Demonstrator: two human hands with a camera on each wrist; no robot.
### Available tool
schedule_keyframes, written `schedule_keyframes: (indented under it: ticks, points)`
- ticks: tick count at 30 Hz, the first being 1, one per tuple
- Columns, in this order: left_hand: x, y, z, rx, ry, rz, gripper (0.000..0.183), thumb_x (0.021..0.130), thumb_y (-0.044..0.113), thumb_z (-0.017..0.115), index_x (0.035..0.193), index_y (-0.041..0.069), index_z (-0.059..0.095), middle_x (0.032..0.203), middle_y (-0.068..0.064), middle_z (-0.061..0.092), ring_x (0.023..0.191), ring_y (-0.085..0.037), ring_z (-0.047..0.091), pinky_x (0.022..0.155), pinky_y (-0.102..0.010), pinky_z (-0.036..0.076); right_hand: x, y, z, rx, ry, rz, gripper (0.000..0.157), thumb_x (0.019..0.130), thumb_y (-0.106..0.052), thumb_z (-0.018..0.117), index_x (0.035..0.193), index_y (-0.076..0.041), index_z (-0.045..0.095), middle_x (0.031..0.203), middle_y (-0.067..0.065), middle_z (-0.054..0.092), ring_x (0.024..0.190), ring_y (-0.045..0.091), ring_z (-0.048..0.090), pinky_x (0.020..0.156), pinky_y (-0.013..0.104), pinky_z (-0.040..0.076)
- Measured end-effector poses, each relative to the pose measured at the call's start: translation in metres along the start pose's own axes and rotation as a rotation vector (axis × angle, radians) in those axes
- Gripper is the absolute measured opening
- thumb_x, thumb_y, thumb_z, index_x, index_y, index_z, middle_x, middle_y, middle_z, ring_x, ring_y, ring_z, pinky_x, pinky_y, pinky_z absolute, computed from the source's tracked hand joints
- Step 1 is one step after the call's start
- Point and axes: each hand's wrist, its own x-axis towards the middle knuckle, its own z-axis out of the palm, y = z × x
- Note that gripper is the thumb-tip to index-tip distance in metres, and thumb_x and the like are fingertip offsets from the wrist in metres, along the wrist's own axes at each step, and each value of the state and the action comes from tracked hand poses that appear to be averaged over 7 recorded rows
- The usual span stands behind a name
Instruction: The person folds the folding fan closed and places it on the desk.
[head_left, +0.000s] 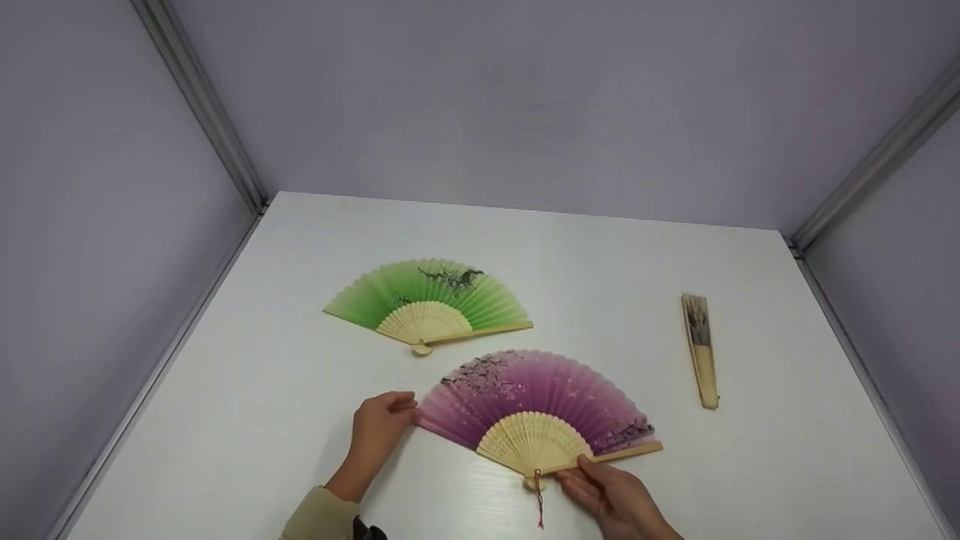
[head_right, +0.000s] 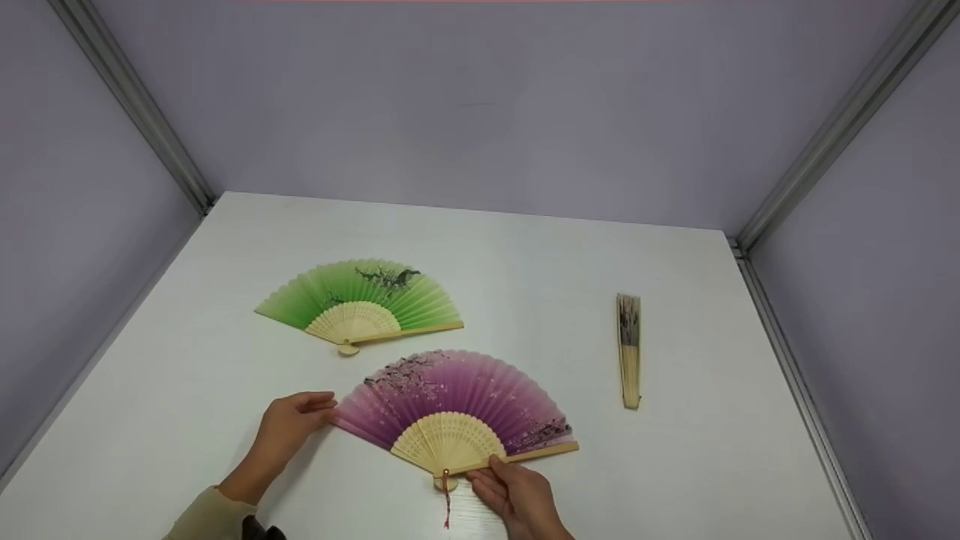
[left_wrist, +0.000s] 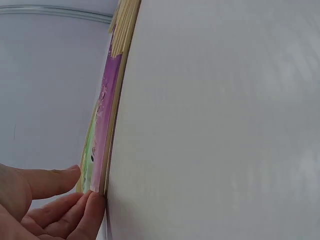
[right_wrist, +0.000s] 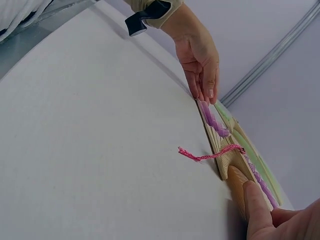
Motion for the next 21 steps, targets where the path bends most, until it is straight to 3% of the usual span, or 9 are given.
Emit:
schedule_keyframes:
  ticks: [8, 15, 21]
  points:
    - [-0.002, -0.006, -0.004, -0.167, -0.045, -0.123, 0.033, 0.085, 0.007, 0.075, 0.114, -0.007, 0.07, 0.108, -0.02, 0.074, 0.103, -0.028, 0.071, 0.084, -0.029, 0.061, 0.0, 0.001, 0.001, -0.02, 0.02, -0.02, 0.022, 0.106, -0.011, 0.045, 0.12, 0.006, 0.049, 0.092, 0.015, 0.076, 0.088, 0.015, 0.075, 0.093, 0.024, 0.059]
    - [-0.004, -0.012, -0.002, -0.2, -0.038, -0.105, 0.037, 0.082, 0.005, 0.076, 0.116, -0.006, 0.069, 0.107, -0.019, 0.074, 0.1, -0.025, 0.07, 0.077, -0.02, 0.057, 0.001, 0.003, 0.003, -0.027, 0.068, -0.028, 0.021, 0.106, -0.011, 0.047, 0.117, 0.005, 0.051, 0.089, 0.013, 0.075, 0.085, 0.013, 0.075, 0.091, 0.024, 0.059]
    - [-0.006, -0.012, -0.001, -0.274, -0.004, -0.147, 0.042, 0.083, 0.006, 0.078, 0.12, -0.009, 0.065, 0.109, -0.02, 0.074, 0.099, -0.021, 0.071, 0.076, -0.016, 0.056, 0.002, 0.004, 0.004, -0.013, 0.076, -0.04, 0.021, 0.105, -0.011, 0.048, 0.118, 0.005, 0.049, 0.088, 0.013, 0.074, 0.084, 0.013, 0.074, 0.091, 0.024, 0.059]
